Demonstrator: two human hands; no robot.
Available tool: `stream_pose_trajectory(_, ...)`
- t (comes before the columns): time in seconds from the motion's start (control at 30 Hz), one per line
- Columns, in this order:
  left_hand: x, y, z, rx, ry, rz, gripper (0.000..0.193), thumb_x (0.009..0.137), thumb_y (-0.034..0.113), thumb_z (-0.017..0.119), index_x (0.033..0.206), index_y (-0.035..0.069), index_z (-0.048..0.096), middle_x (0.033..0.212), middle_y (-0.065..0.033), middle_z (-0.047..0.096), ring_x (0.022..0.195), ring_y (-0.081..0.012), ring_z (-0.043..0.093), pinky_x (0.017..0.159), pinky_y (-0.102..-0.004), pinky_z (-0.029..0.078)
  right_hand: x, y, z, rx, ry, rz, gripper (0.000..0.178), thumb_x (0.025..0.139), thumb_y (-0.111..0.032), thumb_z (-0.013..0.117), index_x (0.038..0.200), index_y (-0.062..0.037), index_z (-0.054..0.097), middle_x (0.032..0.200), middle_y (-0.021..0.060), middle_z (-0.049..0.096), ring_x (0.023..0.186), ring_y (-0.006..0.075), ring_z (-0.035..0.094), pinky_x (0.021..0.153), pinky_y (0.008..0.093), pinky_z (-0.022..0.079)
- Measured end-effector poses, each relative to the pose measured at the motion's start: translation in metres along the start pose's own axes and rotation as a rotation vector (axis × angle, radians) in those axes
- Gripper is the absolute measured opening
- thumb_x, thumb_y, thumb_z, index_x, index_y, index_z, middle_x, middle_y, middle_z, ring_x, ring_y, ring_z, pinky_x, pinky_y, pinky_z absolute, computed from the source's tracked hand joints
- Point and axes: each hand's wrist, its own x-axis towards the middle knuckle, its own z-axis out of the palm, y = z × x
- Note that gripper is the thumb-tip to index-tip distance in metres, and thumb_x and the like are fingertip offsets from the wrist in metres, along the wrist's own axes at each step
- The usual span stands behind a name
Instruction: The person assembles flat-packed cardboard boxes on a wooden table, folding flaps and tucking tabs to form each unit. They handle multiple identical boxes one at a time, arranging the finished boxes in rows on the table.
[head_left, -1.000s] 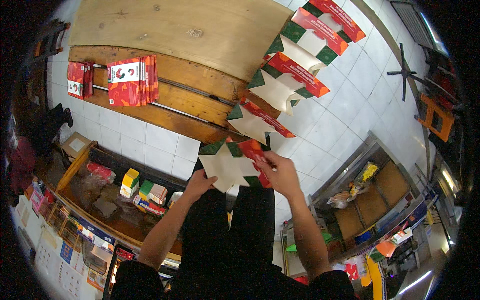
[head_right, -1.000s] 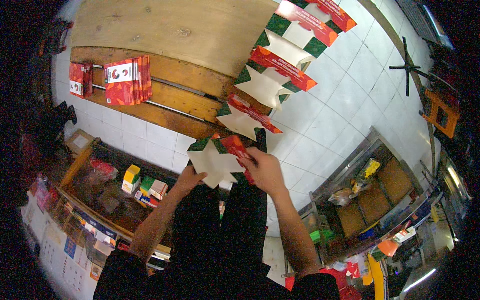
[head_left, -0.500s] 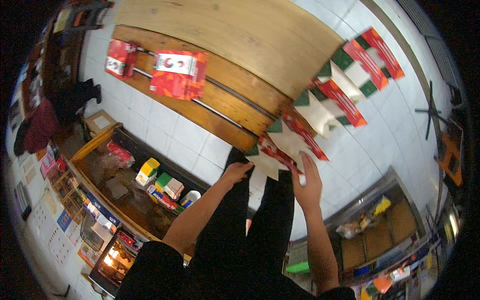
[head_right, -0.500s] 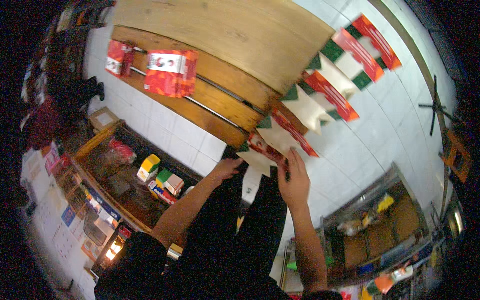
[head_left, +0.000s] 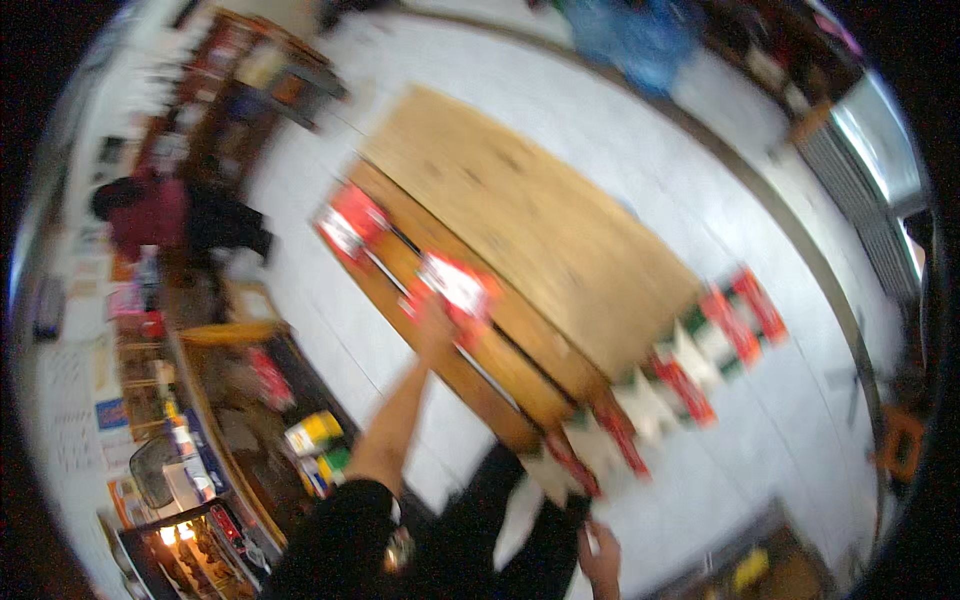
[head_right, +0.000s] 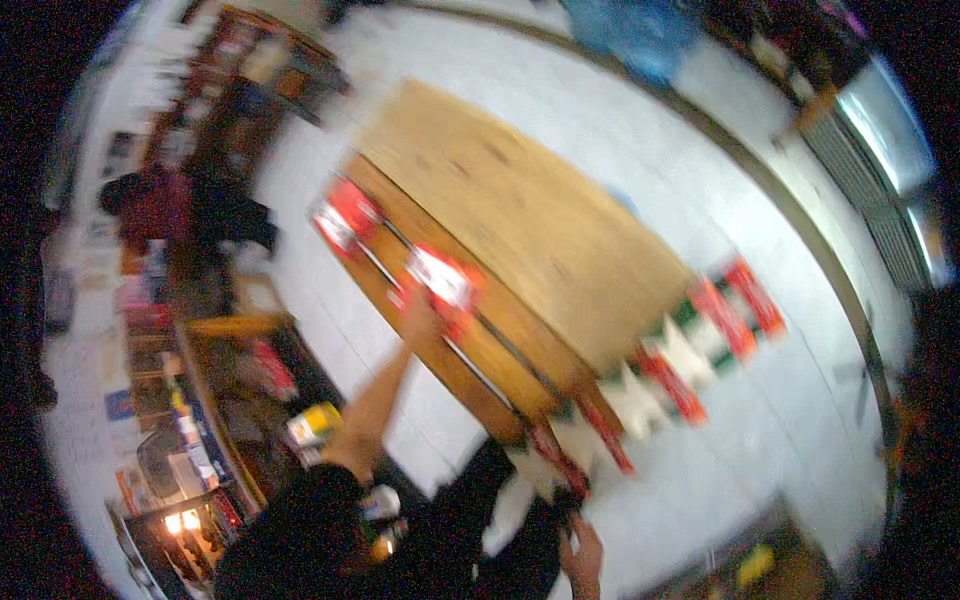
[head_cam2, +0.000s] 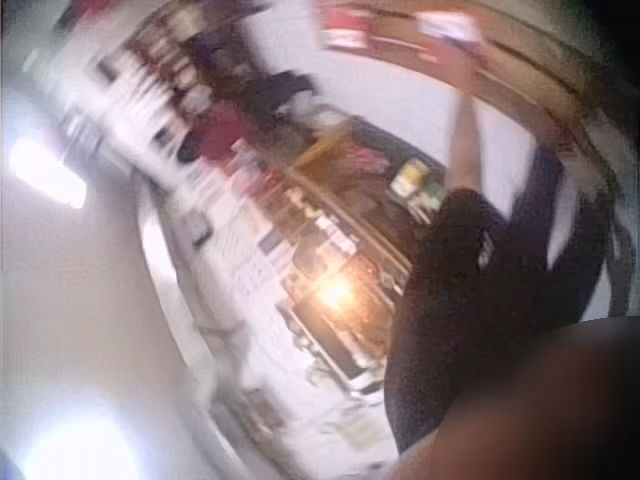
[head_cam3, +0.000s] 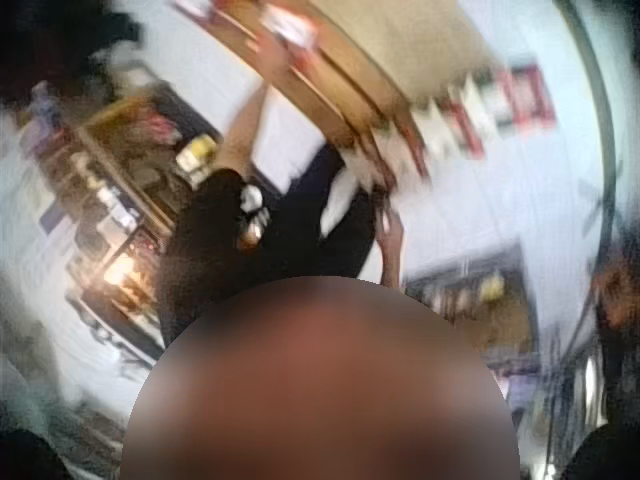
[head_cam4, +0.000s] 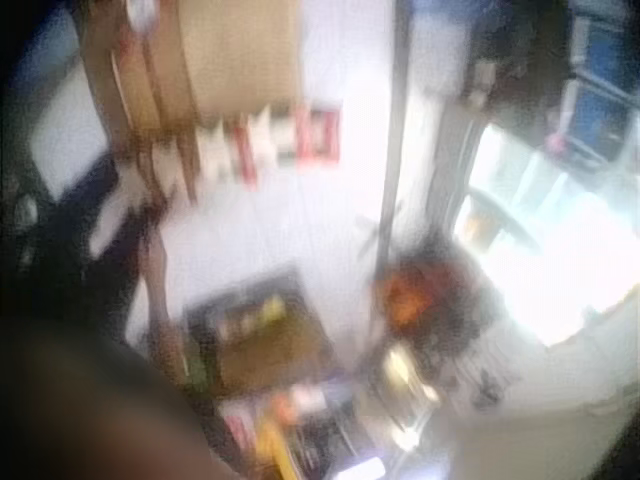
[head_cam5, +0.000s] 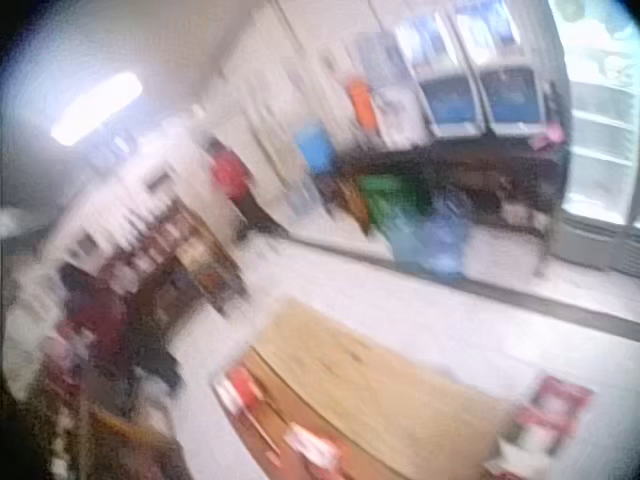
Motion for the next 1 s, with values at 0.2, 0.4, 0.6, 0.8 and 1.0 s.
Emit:
stream_pose_trajectory(0.2,-0.021,0.013,-0.009,0.280,0.052,0.060,0.073,0.090,0.050,0.063,0.148,0.012,0.040,0.128,-0.0265,0.059,0.113,-0.0443,0.060,0.095,-0.0511,0.049,0.033,-0.016,-0.009,-0.005,-0.118,-0.089,0.032,0.094,-0.017,0.063,0.122,-0.0009,0.065,0.111,0.0207,0.068,0.096,0.0349,0.068,0.084,0.0393,0.054)
stream_pose_trajectory(0.4,-0.104,0.084,-0.096,0.027,0.557,0.046,0.025,0.097,0.023,0.056,0.117,0.015,0.069,0.096,-0.0208,0.071,0.087,-0.0416,0.068,0.075,-0.0507,0.054,0.038,-0.136,-0.056,0.012,-0.040,-0.163,0.031,0.094,-0.013,0.062,0.124,-0.0025,0.064,0.108,0.0189,0.070,0.096,0.0330,0.069,0.082,0.0387,0.054)
stream_pose_trajectory(0.6,-0.309,0.164,-0.139,-0.821,-0.117,-0.124,0.020,0.099,0.010,0.061,0.118,0.003,0.063,0.104,-0.0057,0.071,0.095,-0.0113,0.064,0.084,-0.0321,0.053,0.050,-0.231,-0.050,0.748,0.036,-0.146,0.037,0.096,-0.015,0.062,0.128,0.0043,0.060,0.111,0.0114,0.069,0.109,0.0203,0.063,0.095,0.0338,0.049)
stream_pose_trajectory(0.8,-0.404,0.201,-0.144,-1.322,-0.235,-0.123,0.043,0.102,0.016,0.058,0.142,0.006,0.046,0.135,-0.0131,0.059,0.120,-0.0180,0.059,0.102,-0.0363,0.050,0.002,-0.250,-0.068,0.893,-0.352,-0.046,0.035,0.105,-0.017,0.049,0.133,0.0027,0.054,0.118,0.0080,0.066,0.105,0.0155,0.063,0.094,0.0317,0.049)
stream_pose_trajectory(1.0,-0.385,0.166,-0.195,-1.702,-1.173,-0.281,0.066,0.097,0.038,0.065,0.148,0.007,0.041,0.143,-0.0120,0.055,0.131,-0.0232,0.053,0.110,-0.0409,0.044,-0.022,-0.292,-0.066,0.819,-0.357,-0.079,0.033,0.104,-0.022,0.053,0.129,-0.0015,0.056,0.117,0.0071,0.068,0.104,0.0174,0.066,0.093,0.0345,0.053)
